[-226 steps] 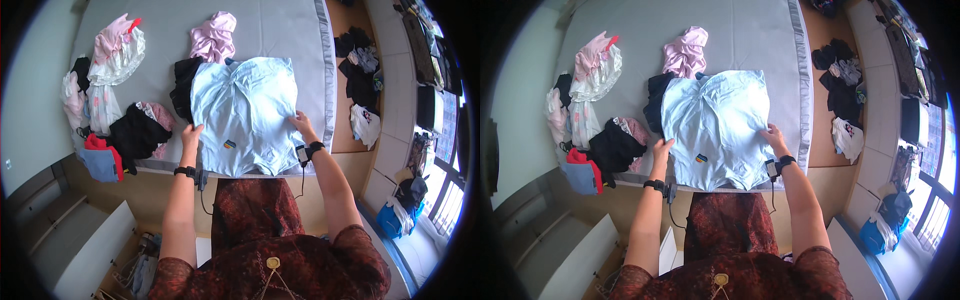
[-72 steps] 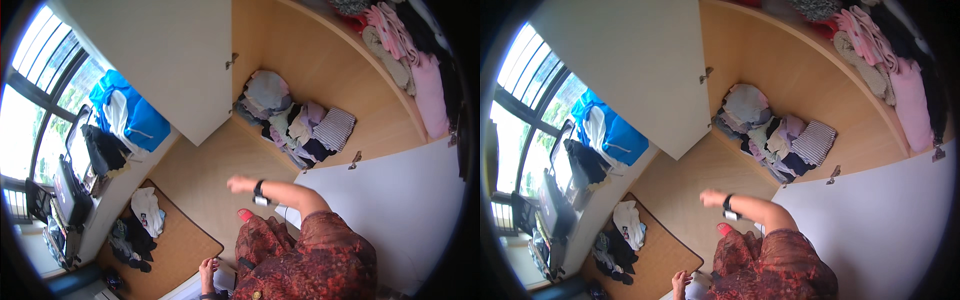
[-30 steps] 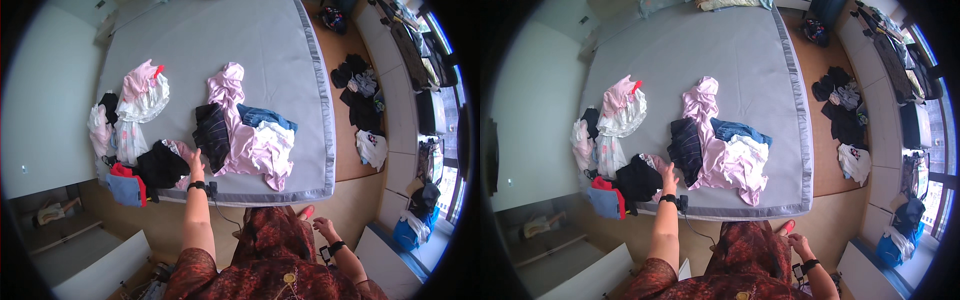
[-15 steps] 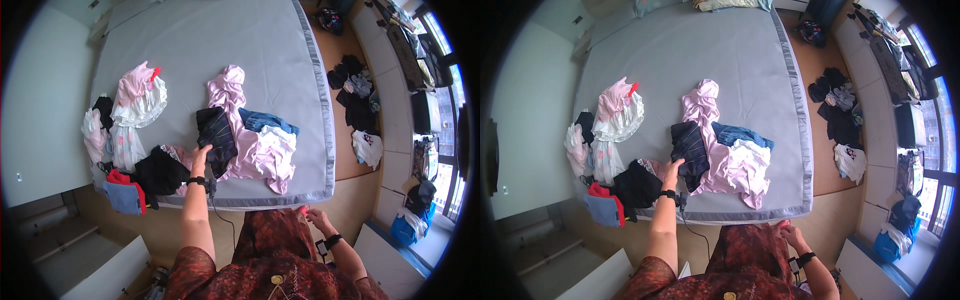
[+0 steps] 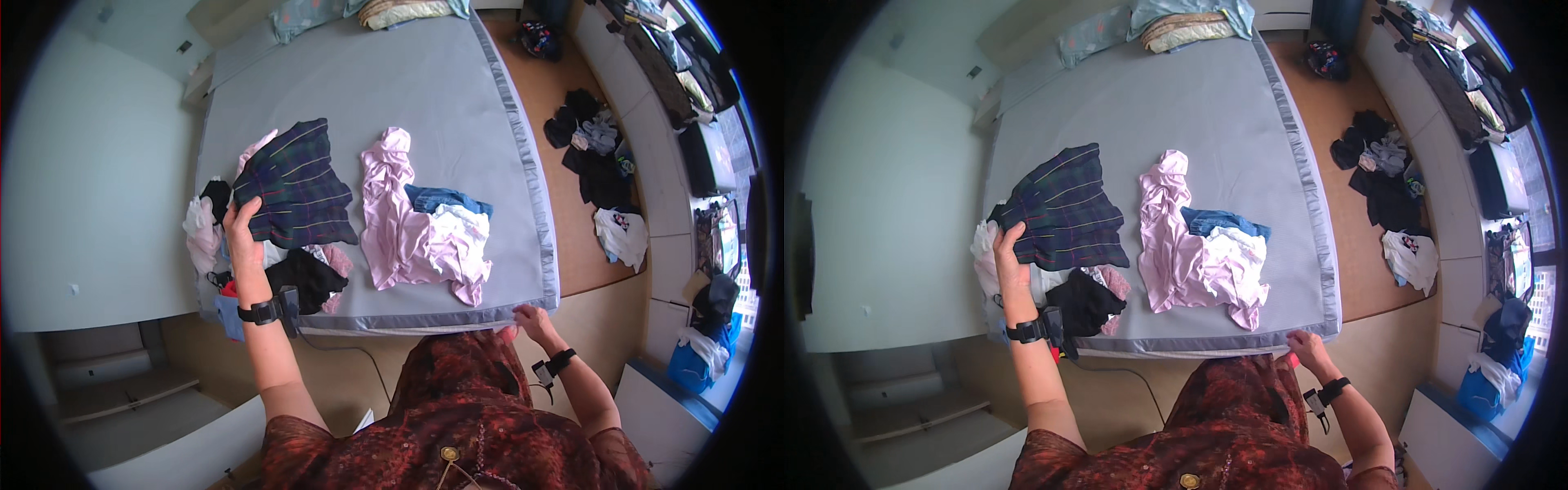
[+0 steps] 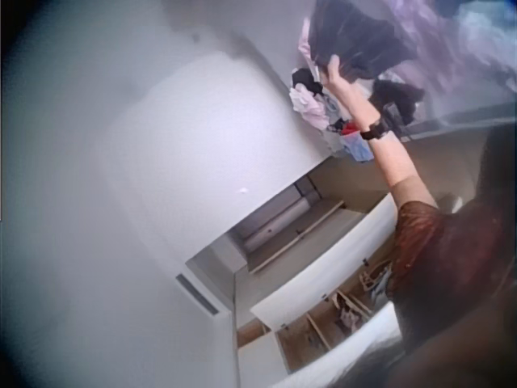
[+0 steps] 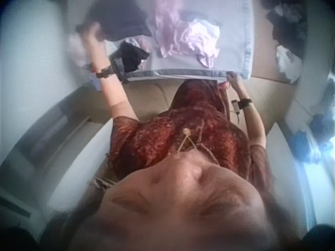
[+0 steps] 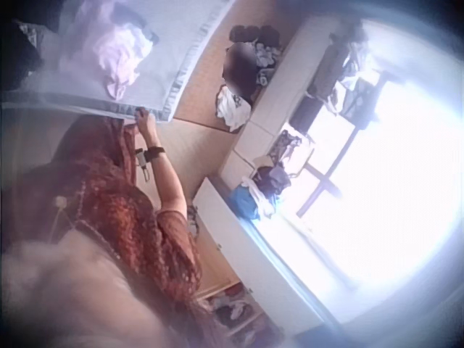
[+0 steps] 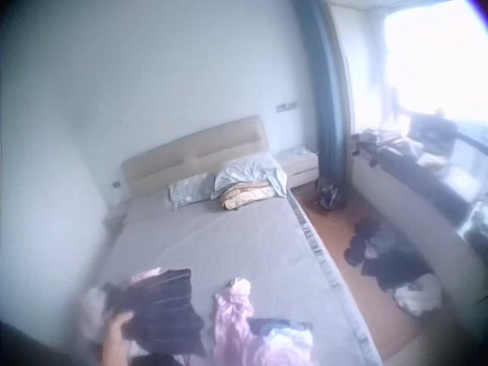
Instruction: The person picks up several garments from a bed including a white and pink dress, a white shirt, black shorts, a pink shirt, and a blue shirt, folding each item and placing it inside a closet.
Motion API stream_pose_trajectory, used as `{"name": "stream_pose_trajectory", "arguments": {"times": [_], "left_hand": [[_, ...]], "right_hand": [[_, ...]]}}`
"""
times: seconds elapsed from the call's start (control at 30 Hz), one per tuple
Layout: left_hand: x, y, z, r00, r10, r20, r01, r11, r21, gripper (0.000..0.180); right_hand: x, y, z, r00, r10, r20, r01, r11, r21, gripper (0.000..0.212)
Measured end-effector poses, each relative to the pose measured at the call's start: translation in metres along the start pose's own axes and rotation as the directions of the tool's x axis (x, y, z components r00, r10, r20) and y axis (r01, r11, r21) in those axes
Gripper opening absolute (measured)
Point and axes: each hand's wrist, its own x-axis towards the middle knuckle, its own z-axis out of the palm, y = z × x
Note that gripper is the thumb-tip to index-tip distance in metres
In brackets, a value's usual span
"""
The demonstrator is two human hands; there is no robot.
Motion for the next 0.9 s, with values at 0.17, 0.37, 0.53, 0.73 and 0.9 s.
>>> {"name": "stream_pose_trajectory", "arguments": {"times": [0.17,0.37,0.53,0.73,0.9], "left_hand": [[-0.066,0.001,0.104,0.980,-0.066,0.188,0.053,0.996,0.072,0.031],[-0.184,-0.049,0.219,0.795,-0.151,0.588,-0.080,0.934,0.348,0.020],[-0.218,-0.038,0.245,0.634,-0.260,0.728,-0.091,0.910,0.404,0.020],[-0.230,0.010,0.263,0.180,-0.114,0.977,-0.884,0.416,0.212,0.012],[-0.251,0.036,0.283,0.138,-0.153,0.979,-0.949,0.264,0.175,0.007]], "right_hand": [[-0.004,-0.166,-0.059,0.948,-0.309,-0.069,0.317,0.925,0.209,0.031],[-0.017,-0.258,-0.087,0.754,-0.617,-0.225,0.655,0.682,0.327,0.092],[-0.025,-0.194,-0.136,0.778,-0.494,-0.388,0.625,0.671,0.398,0.041],[-0.055,-0.153,-0.282,0.705,-0.692,-0.156,0.700,0.714,-0.006,0.030],[-0.068,-0.150,-0.297,0.563,-0.827,0.018,0.817,0.553,-0.164,0.043]]}}
